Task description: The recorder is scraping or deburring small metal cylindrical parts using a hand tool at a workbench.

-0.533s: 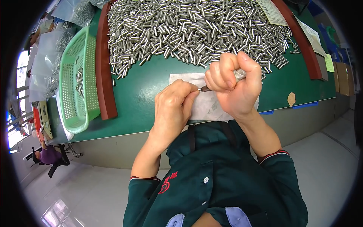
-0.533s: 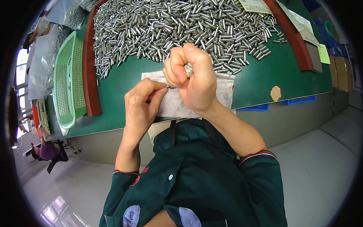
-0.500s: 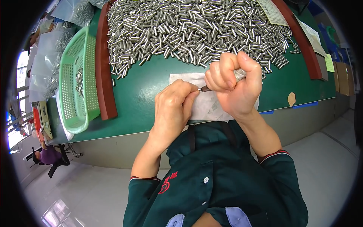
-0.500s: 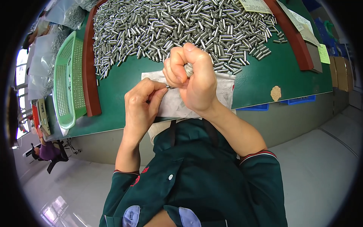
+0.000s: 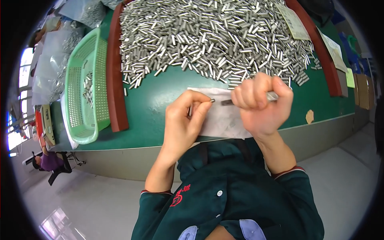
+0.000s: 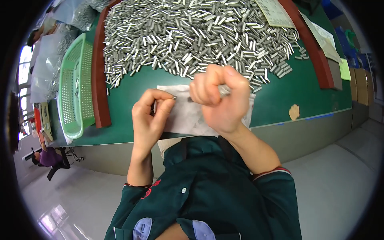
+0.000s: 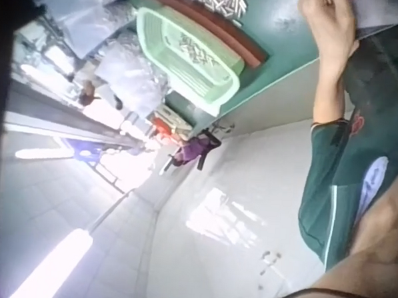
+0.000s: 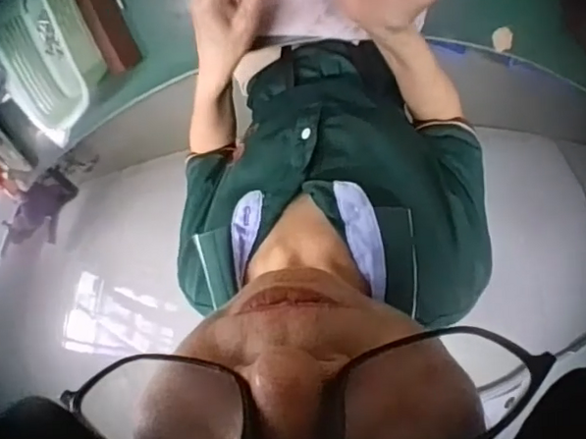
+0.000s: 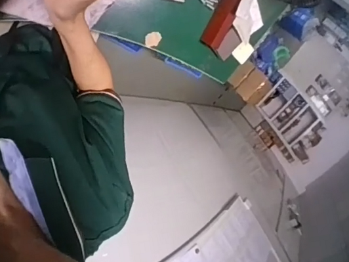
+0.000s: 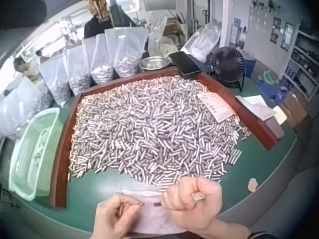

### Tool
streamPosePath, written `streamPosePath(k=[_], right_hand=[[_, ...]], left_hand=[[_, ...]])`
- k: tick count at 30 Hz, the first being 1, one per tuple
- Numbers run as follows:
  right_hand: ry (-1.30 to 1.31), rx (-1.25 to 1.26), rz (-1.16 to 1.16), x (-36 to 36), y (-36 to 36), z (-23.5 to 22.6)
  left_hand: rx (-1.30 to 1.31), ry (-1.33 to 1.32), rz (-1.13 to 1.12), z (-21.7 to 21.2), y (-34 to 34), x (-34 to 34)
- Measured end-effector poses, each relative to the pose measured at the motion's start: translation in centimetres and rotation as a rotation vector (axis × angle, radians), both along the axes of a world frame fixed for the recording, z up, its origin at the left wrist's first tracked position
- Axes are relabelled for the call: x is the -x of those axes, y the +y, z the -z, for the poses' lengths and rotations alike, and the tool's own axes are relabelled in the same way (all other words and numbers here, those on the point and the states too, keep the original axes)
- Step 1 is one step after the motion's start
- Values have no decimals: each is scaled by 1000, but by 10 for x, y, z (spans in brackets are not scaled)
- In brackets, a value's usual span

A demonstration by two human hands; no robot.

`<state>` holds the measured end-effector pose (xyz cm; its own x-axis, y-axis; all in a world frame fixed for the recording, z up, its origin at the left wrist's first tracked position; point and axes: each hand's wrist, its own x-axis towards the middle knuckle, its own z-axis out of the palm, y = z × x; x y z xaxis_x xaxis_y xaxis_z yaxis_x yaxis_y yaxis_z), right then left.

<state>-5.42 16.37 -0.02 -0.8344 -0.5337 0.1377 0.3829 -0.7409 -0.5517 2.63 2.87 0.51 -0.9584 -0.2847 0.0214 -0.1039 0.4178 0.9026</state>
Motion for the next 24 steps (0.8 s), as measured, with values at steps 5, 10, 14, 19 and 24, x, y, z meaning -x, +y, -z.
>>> streamPosePath(k=[5, 10, 14, 19, 24], right_hand=[[-14, 24, -13, -1, 1, 1], [-28, -7, -7, -2, 2, -1], [-31, -52, 31, -1, 1, -3], [-26, -37, 32, -1, 0, -3], [-33, -47, 49, -1, 0, -4]], left_hand=[[-1211, -15, 49, 8, -38, 5], [-1227, 22, 4, 12, -47, 10], [-1191, 29, -3, 11, -45, 10], [-1162, 17, 9, 12, -46, 9], [-1147, 9, -43, 5, -42, 13]])
